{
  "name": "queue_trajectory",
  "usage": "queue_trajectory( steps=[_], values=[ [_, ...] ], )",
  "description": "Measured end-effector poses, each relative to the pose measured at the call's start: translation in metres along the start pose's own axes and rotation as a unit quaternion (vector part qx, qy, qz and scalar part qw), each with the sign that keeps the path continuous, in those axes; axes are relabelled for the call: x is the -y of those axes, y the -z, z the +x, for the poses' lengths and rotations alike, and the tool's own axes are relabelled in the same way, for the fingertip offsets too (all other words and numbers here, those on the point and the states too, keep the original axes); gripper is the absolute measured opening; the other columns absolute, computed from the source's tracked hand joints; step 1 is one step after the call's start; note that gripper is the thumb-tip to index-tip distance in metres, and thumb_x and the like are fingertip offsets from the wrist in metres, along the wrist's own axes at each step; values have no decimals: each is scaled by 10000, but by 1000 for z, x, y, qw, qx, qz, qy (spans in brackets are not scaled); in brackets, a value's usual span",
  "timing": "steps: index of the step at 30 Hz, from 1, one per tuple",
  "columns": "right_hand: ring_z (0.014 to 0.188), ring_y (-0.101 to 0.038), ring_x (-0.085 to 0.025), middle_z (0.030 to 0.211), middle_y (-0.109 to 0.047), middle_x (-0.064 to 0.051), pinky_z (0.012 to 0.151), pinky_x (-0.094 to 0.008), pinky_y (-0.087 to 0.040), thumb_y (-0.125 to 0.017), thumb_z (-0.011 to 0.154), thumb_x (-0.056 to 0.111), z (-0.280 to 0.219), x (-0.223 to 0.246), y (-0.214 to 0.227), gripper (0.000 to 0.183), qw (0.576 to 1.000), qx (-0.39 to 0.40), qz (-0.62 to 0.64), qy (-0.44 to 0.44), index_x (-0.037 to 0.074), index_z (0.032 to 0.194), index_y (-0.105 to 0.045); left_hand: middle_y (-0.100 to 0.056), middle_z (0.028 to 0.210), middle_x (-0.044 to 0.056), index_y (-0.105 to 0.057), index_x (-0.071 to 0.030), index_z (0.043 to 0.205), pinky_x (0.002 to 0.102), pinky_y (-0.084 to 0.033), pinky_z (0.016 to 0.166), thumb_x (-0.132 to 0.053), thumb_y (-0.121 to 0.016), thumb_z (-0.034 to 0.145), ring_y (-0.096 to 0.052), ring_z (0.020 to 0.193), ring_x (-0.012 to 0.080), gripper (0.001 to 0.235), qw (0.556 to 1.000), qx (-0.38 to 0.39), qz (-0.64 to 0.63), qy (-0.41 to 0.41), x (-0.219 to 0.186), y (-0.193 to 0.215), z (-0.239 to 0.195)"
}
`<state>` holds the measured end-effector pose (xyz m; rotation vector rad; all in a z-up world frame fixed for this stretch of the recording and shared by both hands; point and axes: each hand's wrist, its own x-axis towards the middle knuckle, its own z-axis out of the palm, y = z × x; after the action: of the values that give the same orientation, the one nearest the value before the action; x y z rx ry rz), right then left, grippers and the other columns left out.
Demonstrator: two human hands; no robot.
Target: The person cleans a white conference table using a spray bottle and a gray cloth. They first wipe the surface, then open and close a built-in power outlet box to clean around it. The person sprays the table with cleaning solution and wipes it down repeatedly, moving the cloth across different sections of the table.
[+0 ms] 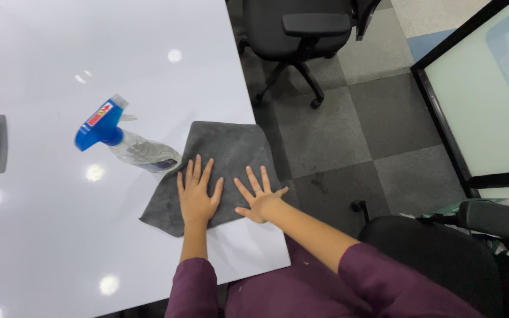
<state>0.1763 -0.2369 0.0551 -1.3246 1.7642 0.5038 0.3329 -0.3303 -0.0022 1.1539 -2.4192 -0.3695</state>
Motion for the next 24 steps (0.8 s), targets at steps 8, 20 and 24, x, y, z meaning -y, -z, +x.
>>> queue_trajectory(
  steps=[8, 20, 24],
  values=[
    [1494, 380, -397, 1656, 396, -34, 1079, -865, -162, -306, 997, 691, 0, -1, 1, 823, 1000, 5, -7, 6, 420, 1613, 167, -464, 1592, 95, -573, -191, 1467, 544, -227, 1227, -374, -652, 928, -388, 1488, 304, 575, 1000, -3, -9, 3, 1, 0, -3],
    [1286, -465, -499, 1428, -415, -271, 671, -667, -570, -534, 854, 819, 47, 6, -35, 1031, 907, -238, -338, 77, 52, 1511, -325, -476, 1570, 152, -584, -125, 1456, 563, -251, 1203, -357, -669, 928, -411, 1457, 346, 582, 999, -31, 9, -4, -7, -6, -11],
    [1050, -652, -416, 1173, -582, -313, 605, -491, -659, -722, 699, 776, 67, 4, -9, 1130, 928, -179, -301, 127, 59, 1488, -346, -515, 1538, 158, -602, -84, 1412, 544, -276, 1205, -332, -676, 937, -459, 1432, 356, 540, 996, -80, -10, 24, -8, -11, -17]
  ],
)
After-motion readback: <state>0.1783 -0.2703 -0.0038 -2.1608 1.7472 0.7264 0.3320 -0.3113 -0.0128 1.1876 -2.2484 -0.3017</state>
